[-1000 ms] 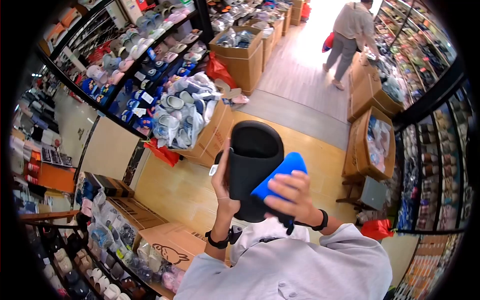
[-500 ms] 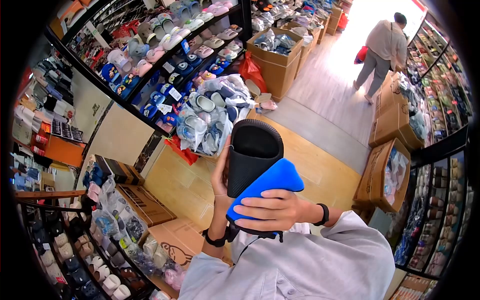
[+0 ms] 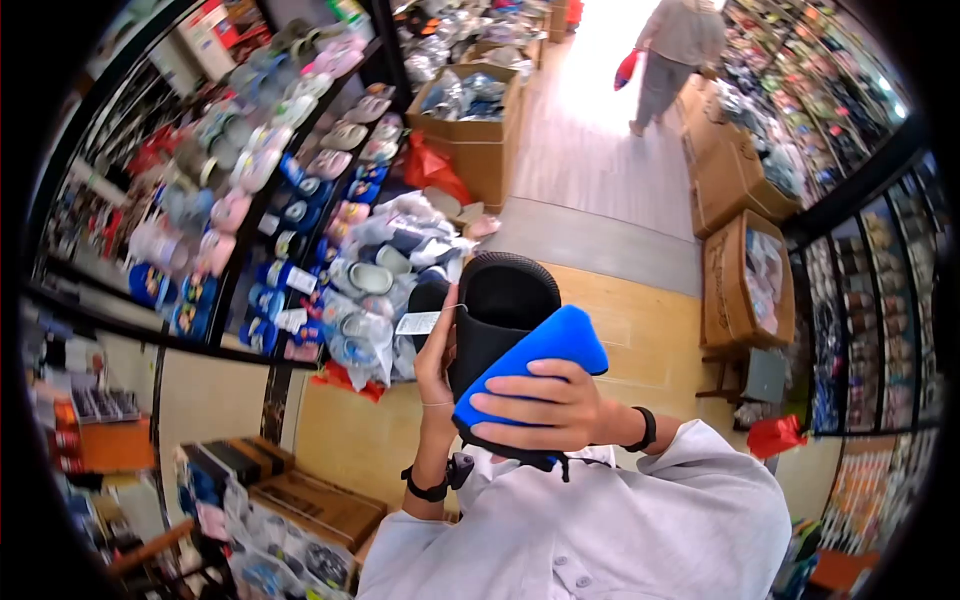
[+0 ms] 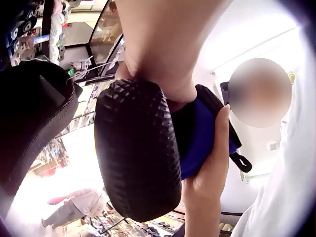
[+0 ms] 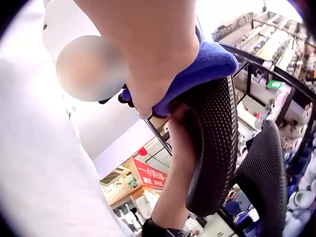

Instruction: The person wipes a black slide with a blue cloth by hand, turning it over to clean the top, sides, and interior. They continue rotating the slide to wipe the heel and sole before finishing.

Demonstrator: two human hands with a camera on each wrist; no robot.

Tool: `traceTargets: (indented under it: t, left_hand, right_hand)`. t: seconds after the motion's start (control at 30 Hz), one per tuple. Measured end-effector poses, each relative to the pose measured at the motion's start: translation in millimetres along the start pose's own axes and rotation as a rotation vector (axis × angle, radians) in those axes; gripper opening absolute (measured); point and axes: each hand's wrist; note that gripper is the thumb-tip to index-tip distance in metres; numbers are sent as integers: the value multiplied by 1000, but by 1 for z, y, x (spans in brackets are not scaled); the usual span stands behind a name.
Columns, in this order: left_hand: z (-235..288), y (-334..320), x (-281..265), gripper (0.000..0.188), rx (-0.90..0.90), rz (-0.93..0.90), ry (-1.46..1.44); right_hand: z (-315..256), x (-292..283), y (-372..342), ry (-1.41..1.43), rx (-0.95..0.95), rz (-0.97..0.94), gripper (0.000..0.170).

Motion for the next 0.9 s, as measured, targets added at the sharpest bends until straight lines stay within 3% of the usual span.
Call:
traceTargets:
  t: [0.07,0.1,0.13,0.17,0.27,0.37,0.4,0.47,0.53,0.6,0.7,0.83,0.9]
  left_hand:
    - [15,24,7,82,-83,-117,-87]
    - [18,33,11,94,50,-198,-102]
    - [12,39,10,102,27,-242,-76]
    - [7,44,12,101,14,-286,-55]
    - [-3,69,30,98,-46,-358,-42]
    - [-6,97,53,91,86,-491,-107]
    - [-16,104,62,85,-151,-459,-159]
    - [-34,114,79,81,-211,-448,-137]
    - [-28,124,104,98,-20,-539,-187]
    - [-38,138,121,106,45,-625,-69]
    - [-44,155,155,99,-20,-675,-52]
    - [-57,186,194,91,72,-710,-126]
    - [-65,196,216,89,46,-661,-137]
  right_hand:
    - [13,-3,7,-74,53,-23,30]
    - [19,-8,11,-77,194,8,34]
    - [26,-14,16,-82,330,46,37]
    - [34,-20,17,-125,454,75,46]
    - [47,-23,13,-253,545,90,49]
    - [39,-14,-1,-296,416,49,39]
    - [40,-14,-6,-305,363,23,35]
    - [51,-20,-16,-338,335,-5,36]
    - [75,-44,-25,-356,414,5,42]
    - [98,-67,-33,-385,581,106,47]
    - [126,-93,-46,-433,689,159,50]
    - [145,-92,-72,-428,487,146,46]
    - [156,-88,-80,-449,383,136,30]
Point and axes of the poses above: each hand's wrist, its own y-axis towards the middle knuckle, its own x-axis out of the palm, z = x × y
